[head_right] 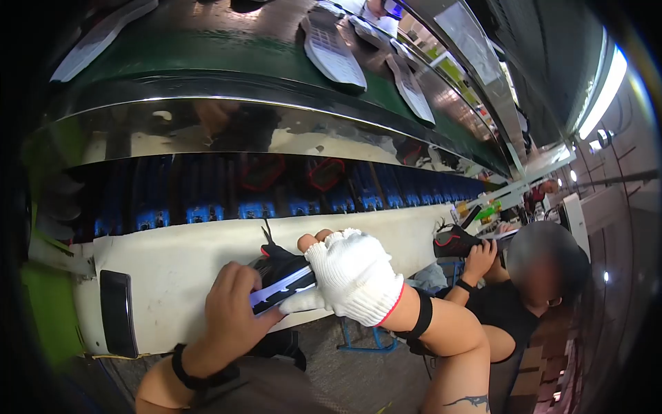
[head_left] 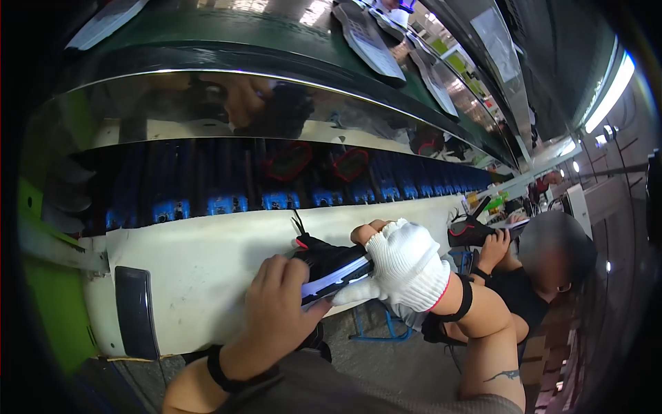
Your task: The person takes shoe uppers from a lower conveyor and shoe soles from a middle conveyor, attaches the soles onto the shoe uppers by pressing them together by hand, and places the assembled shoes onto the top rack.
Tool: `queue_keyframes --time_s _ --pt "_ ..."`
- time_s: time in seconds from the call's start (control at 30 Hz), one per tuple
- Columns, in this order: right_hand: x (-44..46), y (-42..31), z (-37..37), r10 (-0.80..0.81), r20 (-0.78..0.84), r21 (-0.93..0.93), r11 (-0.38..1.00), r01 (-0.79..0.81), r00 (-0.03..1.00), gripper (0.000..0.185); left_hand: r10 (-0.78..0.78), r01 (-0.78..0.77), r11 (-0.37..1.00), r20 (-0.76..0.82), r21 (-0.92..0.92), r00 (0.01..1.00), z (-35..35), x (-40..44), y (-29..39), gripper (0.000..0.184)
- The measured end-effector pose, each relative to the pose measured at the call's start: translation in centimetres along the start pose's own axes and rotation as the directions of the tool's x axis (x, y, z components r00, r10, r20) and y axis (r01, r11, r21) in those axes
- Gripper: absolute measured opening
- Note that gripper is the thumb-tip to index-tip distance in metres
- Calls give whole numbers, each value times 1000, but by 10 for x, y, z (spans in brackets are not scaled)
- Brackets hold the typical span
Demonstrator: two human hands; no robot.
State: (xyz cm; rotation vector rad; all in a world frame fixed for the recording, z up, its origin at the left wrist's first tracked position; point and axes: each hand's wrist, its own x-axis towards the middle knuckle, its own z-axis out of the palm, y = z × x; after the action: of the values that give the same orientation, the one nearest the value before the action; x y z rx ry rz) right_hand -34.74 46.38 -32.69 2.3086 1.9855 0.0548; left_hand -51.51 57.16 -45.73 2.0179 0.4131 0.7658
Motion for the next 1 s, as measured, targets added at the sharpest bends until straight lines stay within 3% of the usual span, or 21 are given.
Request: queue_keyframes --time_s 0.07,0.13,0.2,0.33,0.37,0.4,0.43,0.53,0.57,0.6,0.67,0.73,0.77,0.8,0.83,0.87,0.93,0.97,1.0 --pt "7 -2 -6 0 24 -21 1000 0 1000 87 45 -36 998 189 -48 981 -10 14 -2 43" --pt "16 -1 -13 27 135 0 1000 -28 990 88 104 -99 994 152 -42 983 -9 16 -6 36" --pt "22 5 -11 4 160 24 1000 -8 987 88 301 -288 949 93 -129 949 -1 14 -19 35" --pt "36 16 -2 -221 5 94 971 220 975 81 438 -432 892 15 -130 899 5 8 -41 38" --pt "38 16 0 -314 -34 75 946 315 949 74 349 -341 925 18 -169 937 4 9 -44 41" --pt "38 14 2 -302 -45 81 949 305 952 74 257 -246 947 26 -205 966 3 10 -48 44" --pt "39 12 4 -323 -61 60 943 327 944 71 188 -176 966 49 -190 981 6 7 -56 58" --pt "33 0 5 -334 -53 6 942 335 941 63 209 -181 931 55 -318 976 8 24 -70 70" --pt "24 -6 7 -247 -68 5 969 248 967 62 303 -287 916 14 -281 953 12 25 -74 77" --pt "17 -11 7 -165 -68 -5 986 165 984 61 249 -204 929 115 -308 962 9 24 -76 76" --pt "2 -16 14 -91 -267 20 995 100 960 64 271 -200 930 207 -309 940 4 22 -77 75" --pt "-16 1 25 192 -97 298 942 -156 976 62 66 86 944 439 -318 896 -10 5 -95 59" --pt "-26 7 35 439 38 459 791 -406 898 56 -9 316 763 481 -563 877 -7 -12 -122 58" --pt "-35 14 49 621 212 563 553 -614 754 50 -58 495 474 535 -729 843 -5 -28 -147 57" --pt "-54 28 89 616 357 758 249 -603 703 45 13 528 378 575 -760 818 -12 -43 -161 60" --pt "-68 33 126 546 500 832 -90 -547 672 42 -165 653 471 668 -593 725 -29 -48 -146 73" --pt "-67 -1 138 323 550 834 -254 -489 770 54 -88 425 715 532 -556 842 -55 -57 -98 93" --pt "-47 -36 110 307 540 818 -410 -402 784 58 -154 361 807 424 -467 893 -65 -54 -76 106" --pt "-32 -51 111 213 675 669 -579 -466 706 61 -70 167 912 258 -375 964 -82 -45 -58 95"
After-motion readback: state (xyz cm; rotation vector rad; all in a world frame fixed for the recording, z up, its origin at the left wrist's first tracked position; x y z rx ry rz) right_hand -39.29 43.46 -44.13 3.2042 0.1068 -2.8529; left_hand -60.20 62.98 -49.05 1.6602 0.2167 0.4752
